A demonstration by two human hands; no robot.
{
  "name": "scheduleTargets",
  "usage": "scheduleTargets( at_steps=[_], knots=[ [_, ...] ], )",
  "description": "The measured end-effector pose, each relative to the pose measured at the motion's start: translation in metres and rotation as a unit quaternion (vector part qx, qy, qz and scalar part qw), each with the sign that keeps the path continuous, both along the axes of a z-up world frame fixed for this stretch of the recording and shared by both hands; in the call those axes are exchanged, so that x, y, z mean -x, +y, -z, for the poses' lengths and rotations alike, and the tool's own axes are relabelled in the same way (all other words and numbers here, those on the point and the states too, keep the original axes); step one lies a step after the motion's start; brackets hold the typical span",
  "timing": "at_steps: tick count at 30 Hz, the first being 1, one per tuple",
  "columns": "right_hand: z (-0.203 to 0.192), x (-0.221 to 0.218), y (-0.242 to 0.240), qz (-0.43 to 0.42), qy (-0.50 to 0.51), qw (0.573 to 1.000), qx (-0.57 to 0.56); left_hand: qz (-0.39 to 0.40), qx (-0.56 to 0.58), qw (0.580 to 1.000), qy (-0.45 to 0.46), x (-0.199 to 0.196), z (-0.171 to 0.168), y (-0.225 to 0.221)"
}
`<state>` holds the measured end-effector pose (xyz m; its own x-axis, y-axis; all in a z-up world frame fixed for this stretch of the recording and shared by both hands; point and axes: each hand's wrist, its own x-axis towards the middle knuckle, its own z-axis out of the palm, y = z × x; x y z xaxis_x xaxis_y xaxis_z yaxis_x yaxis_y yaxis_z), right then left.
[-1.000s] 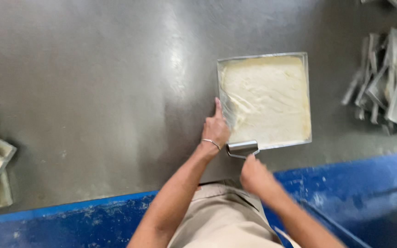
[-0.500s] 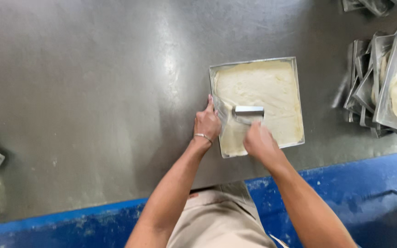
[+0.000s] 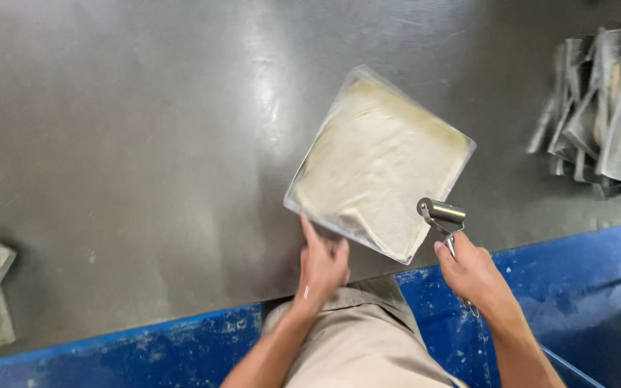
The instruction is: The person flattens and shapes dough in metal trays by hand and using a handheld roller tool.
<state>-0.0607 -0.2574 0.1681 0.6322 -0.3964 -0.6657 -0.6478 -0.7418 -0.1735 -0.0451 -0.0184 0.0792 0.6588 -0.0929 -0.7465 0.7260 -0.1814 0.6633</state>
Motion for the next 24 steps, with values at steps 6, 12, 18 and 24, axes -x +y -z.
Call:
scheduleTargets(
  at_steps=[6, 12, 18, 24],
  knots=[
    [0.032, -0.028, -0.034, -0.062, -0.113, 0.991, 0.016, 0.101, -0.324, 0.821, -0.459, -0.051, 0.029, 0.034],
    [0.113, -0.101, -0.058, -0.107, -0.169, 0.979, 0.03, 0.251, -0.265, 0.901, -0.232, -0.141, 0.058, 0.03],
    [0.162, 0.009, -0.057, -0.38, -0.318, 0.856, 0.15, 0.118, -0.184, 0.947, -0.235, -0.13, 0.057, 0.028],
    [0.091, 0.06, -0.019, -0.107, 0.035, 0.993, 0.02, 0.145, -0.2, 0.942, -0.229, -0.141, 0.02, 0.029]
  ],
)
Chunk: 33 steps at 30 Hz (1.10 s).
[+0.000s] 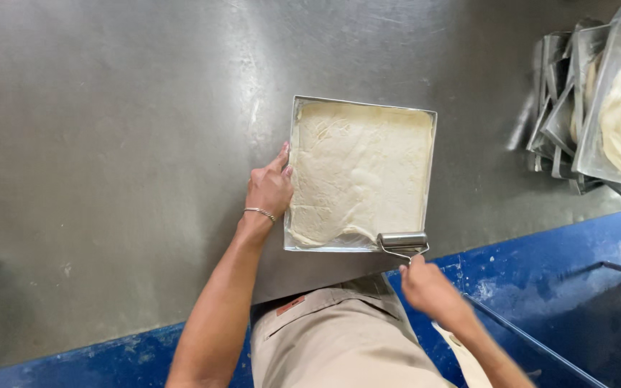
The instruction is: The person flattens and shapes dough in metal trays by hand and using a handheld roller tool.
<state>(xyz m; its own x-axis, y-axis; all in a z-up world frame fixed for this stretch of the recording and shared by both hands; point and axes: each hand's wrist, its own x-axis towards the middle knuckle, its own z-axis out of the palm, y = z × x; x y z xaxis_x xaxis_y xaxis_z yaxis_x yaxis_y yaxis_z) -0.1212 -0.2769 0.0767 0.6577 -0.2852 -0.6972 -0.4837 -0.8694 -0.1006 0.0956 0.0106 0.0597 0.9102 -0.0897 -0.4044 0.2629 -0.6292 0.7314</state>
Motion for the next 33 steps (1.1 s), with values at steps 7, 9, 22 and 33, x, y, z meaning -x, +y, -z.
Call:
scheduleTargets(
  at_steps=[7, 9, 22, 33],
  knots=[
    [0.032, -0.081, 0.012, -0.116, -0.165, 0.979, 0.006, -0.028, 0.098, 0.995, 0.018, 0.011, 0.04, -0.003],
    [0.036, -0.03, 0.037, -0.156, -0.149, 0.976, 0.02, -0.026, 0.106, 0.979, -0.171, 0.008, 0.06, 0.0],
    [0.061, -0.032, 0.031, -0.328, -0.253, 0.909, 0.048, -0.064, 0.152, 0.985, -0.043, 0.017, 0.048, -0.016],
    [0.079, -0.076, 0.035, -0.243, -0.194, 0.95, 0.04, -0.075, 0.165, 0.975, 0.131, 0.025, 0.034, -0.013]
  ],
)
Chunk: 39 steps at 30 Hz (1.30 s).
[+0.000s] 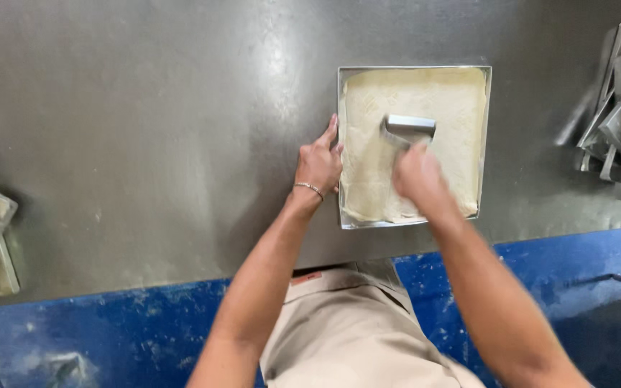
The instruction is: The person flattens and shapes dough in metal trays by hand and using a handheld roller tool.
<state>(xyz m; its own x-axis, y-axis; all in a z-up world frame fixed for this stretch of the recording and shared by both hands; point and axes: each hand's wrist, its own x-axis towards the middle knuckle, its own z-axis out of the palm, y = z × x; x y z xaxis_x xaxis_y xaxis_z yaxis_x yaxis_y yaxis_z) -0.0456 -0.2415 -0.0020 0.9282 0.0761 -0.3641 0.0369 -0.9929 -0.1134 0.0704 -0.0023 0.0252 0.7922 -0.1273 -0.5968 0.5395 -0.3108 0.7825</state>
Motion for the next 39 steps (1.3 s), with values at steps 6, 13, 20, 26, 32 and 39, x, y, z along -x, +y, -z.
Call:
scheduleTargets(
  at_steps=[6, 13, 20, 26, 32, 39],
  knots=[
    [-0.046, 0.08, 0.023, 0.186, 0.177, 0.965, -0.044, -0.002, -0.068, 0.984, -0.167, 0.006, 0.029, -0.009],
    [-0.004, -0.043, -0.006, -0.017, -0.001, 0.991, -0.131, -0.004, -0.007, 1.0, -0.025, 0.019, 0.002, -0.012],
    [-0.074, 0.054, 0.038, 0.131, 0.273, 0.953, -0.012, -0.006, 0.005, 1.0, -0.014, -0.04, 0.023, -0.012],
    [-0.024, -0.071, 0.033, -0.07, 0.036, 0.997, 0.007, 0.018, 0.052, 0.998, 0.028, -0.055, 0.018, -0.005],
    [-0.058, 0.064, 0.065, 0.247, 0.185, 0.948, -0.079, 0.008, 0.053, 0.998, 0.041, -0.074, -0.009, -0.004],
    [-0.03, -0.032, 0.029, -0.046, 0.082, 0.995, 0.021, 0.022, 0.062, 0.996, 0.06, -0.075, -0.011, 0.0]
  ],
)
